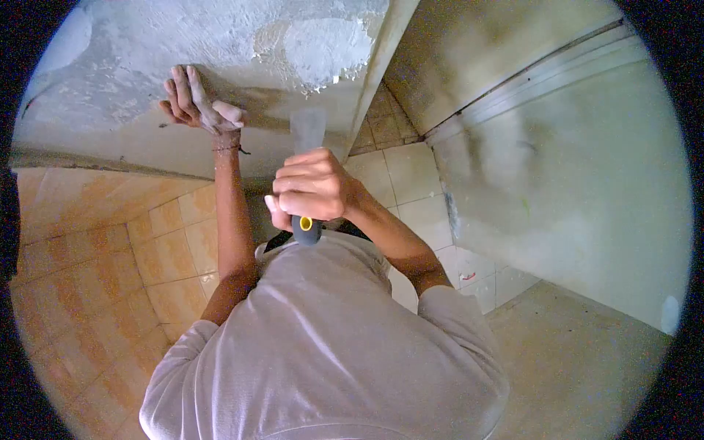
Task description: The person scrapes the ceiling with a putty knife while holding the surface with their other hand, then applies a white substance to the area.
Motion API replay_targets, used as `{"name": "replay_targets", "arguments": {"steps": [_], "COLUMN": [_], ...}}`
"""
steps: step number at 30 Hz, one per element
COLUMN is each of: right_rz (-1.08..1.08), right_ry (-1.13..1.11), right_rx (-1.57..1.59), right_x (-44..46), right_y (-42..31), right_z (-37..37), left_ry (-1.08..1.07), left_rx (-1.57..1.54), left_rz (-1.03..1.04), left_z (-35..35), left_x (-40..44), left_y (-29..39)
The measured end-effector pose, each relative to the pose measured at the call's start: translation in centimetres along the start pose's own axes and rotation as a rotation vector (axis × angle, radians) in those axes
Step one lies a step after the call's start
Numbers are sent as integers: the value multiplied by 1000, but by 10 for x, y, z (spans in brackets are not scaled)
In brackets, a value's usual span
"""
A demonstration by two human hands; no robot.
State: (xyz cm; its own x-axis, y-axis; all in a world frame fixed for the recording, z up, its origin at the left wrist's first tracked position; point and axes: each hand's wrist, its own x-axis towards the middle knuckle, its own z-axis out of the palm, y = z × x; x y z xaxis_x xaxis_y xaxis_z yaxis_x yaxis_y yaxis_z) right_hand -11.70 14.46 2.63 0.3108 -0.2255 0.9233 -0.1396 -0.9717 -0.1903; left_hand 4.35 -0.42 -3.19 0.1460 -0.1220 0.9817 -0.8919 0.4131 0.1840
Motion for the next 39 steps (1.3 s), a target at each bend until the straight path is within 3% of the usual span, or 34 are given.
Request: {"name": "replay_targets", "arguments": {"steps": [3, 5, 7, 11, 13, 15, 17, 19, 21, 24, 27, 30, 34, 39], "right_rz": [13, 225, 111, -97, -138, -101, 212, 187, -3, -114, -4, 190, -28, -2], "right_ry": [13, -75, -32, -184, -111, -64, -112, -128, -125, -234, -89, -141, -9, 68], "right_rx": [-103, -135, 28, -23, -72, -14, -222, -152, -22, -96, -112, -130, -100, -149], "right_x": [-14, -59, -55, -6, -2, -26, -73, -48, -22, 8, -19, -41, -14, -26], "right_y": [35, 76, 58, -2, 7, 48, 83, 53, 18, -2, 53, 60, 13, 53], "right_z": [2, 12, 17, 0, -6, -9, -12, -12, -9, -27, -25, -33, -31, -46], "left_ry": [19, -7, 2, -3, -4, 1, 16, 8, 15, -14, 19, 68, 30, 55], "left_rx": [-10, 1, 17, -4, 20, -3, -17, 12, 21, 25, 37, 20, 11, 20], "left_rz": [8, 9, 55, 21, 60, 40, 17, 54, 47, 21, 41, 93, 33, 61], "left_z": [1, -2, 0, 0, -1, -1, -1, 1, 2, -2, 1, 3, 1, 4], "left_x": [2, 0, -1, -1, 1, 2, 1, 0, 2, 2, 1, 5, 2, 2], "left_y": [2, -1, -4, 0, -1, 2, 3, -3, -2, 3, 3, 1, 4, 2]}}
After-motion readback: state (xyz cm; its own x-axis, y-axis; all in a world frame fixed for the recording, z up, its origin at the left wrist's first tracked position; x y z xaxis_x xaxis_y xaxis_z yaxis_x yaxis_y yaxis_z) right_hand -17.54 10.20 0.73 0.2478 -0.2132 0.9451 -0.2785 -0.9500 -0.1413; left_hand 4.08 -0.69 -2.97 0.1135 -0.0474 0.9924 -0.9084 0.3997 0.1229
